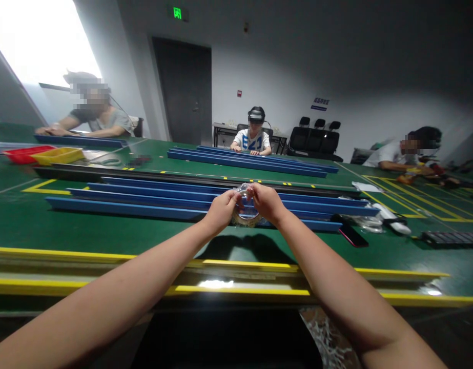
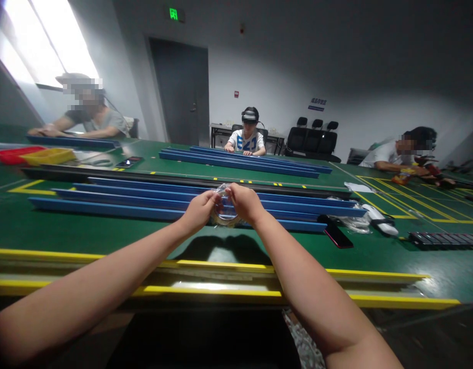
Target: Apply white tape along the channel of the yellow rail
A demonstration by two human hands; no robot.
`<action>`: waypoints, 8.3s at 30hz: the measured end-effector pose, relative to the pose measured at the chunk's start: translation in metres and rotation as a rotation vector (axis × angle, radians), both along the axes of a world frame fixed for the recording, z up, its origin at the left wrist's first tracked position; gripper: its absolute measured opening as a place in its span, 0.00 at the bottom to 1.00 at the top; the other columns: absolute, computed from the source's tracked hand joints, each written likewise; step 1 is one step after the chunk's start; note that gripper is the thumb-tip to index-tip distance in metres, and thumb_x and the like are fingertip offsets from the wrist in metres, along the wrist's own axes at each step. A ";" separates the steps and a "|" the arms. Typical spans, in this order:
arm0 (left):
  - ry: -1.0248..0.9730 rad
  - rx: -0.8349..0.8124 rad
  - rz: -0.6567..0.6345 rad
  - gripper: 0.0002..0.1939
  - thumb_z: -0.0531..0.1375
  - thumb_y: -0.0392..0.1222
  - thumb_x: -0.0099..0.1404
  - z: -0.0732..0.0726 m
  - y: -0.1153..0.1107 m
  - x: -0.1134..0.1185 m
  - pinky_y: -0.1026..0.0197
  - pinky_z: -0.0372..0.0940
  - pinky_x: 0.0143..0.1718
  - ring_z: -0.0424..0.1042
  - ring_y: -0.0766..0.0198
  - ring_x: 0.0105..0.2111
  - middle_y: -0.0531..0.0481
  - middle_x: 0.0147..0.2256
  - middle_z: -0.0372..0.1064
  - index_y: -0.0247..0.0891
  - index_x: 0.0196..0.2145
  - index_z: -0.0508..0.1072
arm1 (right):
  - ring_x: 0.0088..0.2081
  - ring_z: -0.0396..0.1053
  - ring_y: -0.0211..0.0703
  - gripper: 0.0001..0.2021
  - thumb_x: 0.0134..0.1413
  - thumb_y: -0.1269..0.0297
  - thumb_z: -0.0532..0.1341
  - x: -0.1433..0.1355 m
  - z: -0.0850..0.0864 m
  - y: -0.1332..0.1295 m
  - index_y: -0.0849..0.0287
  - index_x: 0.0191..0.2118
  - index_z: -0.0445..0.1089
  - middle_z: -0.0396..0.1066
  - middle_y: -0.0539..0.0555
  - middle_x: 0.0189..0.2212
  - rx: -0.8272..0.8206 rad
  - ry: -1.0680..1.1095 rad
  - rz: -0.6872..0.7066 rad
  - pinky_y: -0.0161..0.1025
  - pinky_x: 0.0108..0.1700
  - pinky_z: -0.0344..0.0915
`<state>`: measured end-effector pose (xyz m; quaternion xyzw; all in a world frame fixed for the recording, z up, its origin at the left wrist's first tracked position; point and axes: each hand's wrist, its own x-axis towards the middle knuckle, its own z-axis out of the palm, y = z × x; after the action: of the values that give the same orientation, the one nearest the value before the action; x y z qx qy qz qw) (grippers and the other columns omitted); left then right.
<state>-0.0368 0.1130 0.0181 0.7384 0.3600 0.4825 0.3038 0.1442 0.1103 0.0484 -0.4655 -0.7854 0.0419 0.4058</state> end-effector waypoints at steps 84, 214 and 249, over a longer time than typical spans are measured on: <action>-0.519 -0.362 0.008 0.29 0.73 0.47 0.43 0.000 0.005 -0.001 0.67 0.65 0.23 0.68 0.71 0.23 0.52 0.30 0.69 0.35 0.39 0.66 | 0.17 0.60 0.36 0.22 0.48 0.39 0.60 0.002 -0.013 -0.004 0.56 0.29 0.62 0.63 0.45 0.16 -0.469 0.351 0.019 0.33 0.20 0.56; 0.850 0.150 0.030 0.25 0.45 0.55 0.68 -0.014 -0.139 -0.020 0.55 0.64 0.43 0.72 0.55 0.38 0.43 0.42 0.72 0.45 0.39 0.80 | 0.25 0.60 0.40 0.27 0.63 0.46 0.45 0.019 0.041 -0.099 0.56 0.24 0.69 0.65 0.52 0.20 -0.075 -0.161 -0.259 0.37 0.29 0.50; 0.815 0.145 0.056 0.21 0.47 0.54 0.69 -0.015 -0.145 -0.026 0.57 0.65 0.42 0.71 0.58 0.37 0.45 0.41 0.68 0.47 0.42 0.77 | 0.36 0.72 0.49 0.14 0.39 0.69 0.57 0.208 -0.115 -0.314 0.45 0.32 0.75 0.76 0.52 0.35 -0.195 -0.575 -0.561 0.42 0.35 0.65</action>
<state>-0.0625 -0.0318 0.0030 0.8784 0.4360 0.1827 0.0705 0.3519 -0.2037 -0.0663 -0.6907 -0.7016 -0.1279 0.1195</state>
